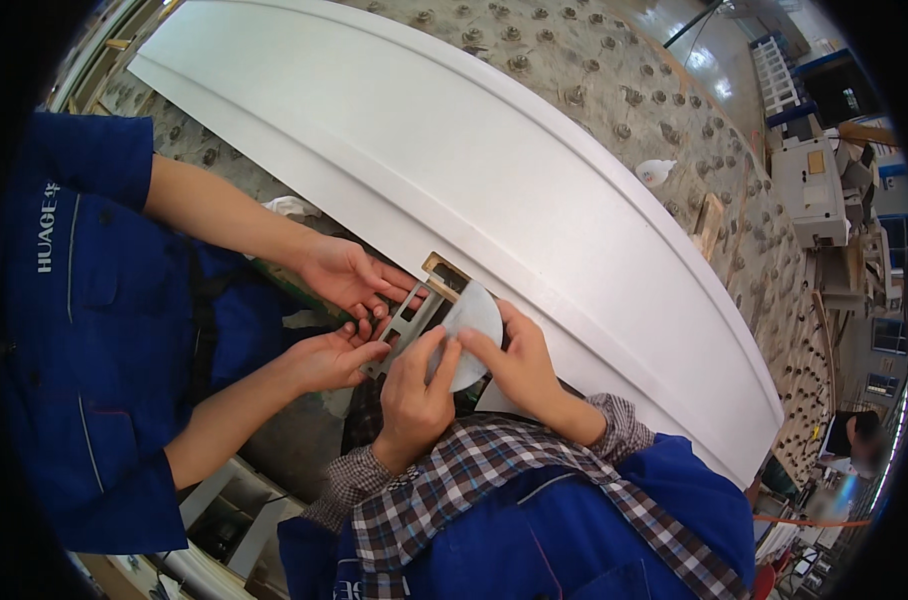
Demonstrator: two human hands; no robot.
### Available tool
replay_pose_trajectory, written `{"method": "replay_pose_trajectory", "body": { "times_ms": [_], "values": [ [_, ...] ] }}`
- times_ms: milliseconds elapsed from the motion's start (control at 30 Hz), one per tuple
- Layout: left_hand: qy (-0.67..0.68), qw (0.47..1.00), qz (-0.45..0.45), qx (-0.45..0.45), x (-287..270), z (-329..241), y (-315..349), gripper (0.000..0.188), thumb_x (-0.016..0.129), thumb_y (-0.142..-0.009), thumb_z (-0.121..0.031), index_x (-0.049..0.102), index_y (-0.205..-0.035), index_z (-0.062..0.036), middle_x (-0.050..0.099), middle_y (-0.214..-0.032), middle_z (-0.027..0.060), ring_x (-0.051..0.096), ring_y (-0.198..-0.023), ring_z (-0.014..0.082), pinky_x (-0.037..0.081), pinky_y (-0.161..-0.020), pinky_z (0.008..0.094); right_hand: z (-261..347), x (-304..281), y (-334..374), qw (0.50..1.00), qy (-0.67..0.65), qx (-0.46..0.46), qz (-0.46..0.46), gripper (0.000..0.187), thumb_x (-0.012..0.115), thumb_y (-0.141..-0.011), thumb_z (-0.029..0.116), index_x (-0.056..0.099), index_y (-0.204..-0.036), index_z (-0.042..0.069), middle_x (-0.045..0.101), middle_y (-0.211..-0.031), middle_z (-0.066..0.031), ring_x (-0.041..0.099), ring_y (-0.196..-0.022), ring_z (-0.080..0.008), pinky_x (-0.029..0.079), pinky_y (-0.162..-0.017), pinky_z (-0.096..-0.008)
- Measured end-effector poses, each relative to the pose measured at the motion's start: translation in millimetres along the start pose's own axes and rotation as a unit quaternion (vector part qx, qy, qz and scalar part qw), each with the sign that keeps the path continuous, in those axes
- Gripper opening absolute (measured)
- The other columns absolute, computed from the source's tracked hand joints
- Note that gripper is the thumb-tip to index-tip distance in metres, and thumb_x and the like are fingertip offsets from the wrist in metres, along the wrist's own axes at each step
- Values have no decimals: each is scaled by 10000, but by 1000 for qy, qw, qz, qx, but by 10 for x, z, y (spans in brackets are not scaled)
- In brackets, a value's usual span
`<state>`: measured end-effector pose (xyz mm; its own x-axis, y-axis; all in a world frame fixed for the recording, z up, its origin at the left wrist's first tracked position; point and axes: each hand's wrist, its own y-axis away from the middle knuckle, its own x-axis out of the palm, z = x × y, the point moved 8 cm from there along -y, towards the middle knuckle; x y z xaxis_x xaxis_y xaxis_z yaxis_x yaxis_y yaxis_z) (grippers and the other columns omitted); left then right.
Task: The person applies glue to a white panel and inserts a wooden trim piece into a pre-cut slot. They then flip the panel and apply glue along the edge of the trim, wiping excess with a cloth. The task involves precise alignment and manual finishing of the panel edge.
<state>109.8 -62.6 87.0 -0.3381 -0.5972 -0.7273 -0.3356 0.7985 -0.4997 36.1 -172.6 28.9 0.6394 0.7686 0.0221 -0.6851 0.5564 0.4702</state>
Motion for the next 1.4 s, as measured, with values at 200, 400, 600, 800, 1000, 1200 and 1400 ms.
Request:
{"method": "replay_pose_trajectory", "body": {
  "times_ms": [200, 400, 600, 800, 1000, 1200, 1400],
  "values": [
    [-88, 996, 29, -1, 160, 212, -176, 302, 583, -837, -13, 672, -1123, 32, 623, -1211, 121, 610, -1105, 275, 470, -890, 408, 423, 20, -263, 951, 185, -198, -146, 527, 661, -877, 150, 454, -1330, -23, 655, -812, -217, 611, -596, -243, 487, -578, -350],
    [-116, 993, 32, -5, 202, 280, -53, 250, 615, -853, -43, 688, -1079, 38, 657, -1174, 132, 620, -1076, 251, 478, -852, 373, 425, 136, -297, 949, 244, -143, -141, 494, 698, -869, 150, 510, -1299, -2, 667, -770, -188, 599, -523, -200, 464, -504, -329],
    [-117, 991, 61, 12, 144, 262, -122, 228, 632, -844, -48, 687, -1041, 53, 665, -1144, 152, 628, -1028, 251, 484, -818, 352, 360, 167, -329, 948, 242, -151, -143, 371, 682, -879, 128, 539, -1200, 8, 644, -687, -176, 602, -504, -241, 461, -484, -343],
    [-116, 989, 86, 28, 111, 213, -222, 218, 622, -853, -69, 691, -1016, 58, 671, -1105, 172, 630, -981, 269, 488, -801, 351, 423, 187, -316, 940, 248, -188, -140, 320, 670, -876, 90, 544, -1157, 5, 640, -715, -207, 630, -542, -307, 475, -501, -377],
    [-126, 988, 75, 38, 59, 198, -207, 221, 625, -839, -77, 696, -1010, 43, 673, -1093, 172, 631, -970, 261, 490, -794, 343, 352, 144, -327, 957, 197, -152, -149, 289, 656, -901, 143, 581, -1151, 18, 640, -691, -178, 612, -515, -247, 462, -489, -338],
    [-122, 988, 79, 42, 13, 225, -168, 217, 621, -840, -79, 698, -1007, 37, 673, -1093, 172, 631, -962, 257, 494, -784, 337, 327, 199, -295, 960, 199, -133, -145, 292, 656, -912, 161, 590, -1154, 12, 643, -697, -177, 614, -518, -224, 459, -486, -325],
    [-115, 987, 97, 52, 33, 211, -227, 197, 620, -851, -70, 698, -995, 39, 679, -1079, 168, 636, -944, 259, 501, -777, 333, 355, 158, -292, 955, 224, -123, -149, 270, 648, -924, 144, 614, -1153, 6, 682, -747, -128, 616, -571, -142, 477, -531, -289]
  ]
}}
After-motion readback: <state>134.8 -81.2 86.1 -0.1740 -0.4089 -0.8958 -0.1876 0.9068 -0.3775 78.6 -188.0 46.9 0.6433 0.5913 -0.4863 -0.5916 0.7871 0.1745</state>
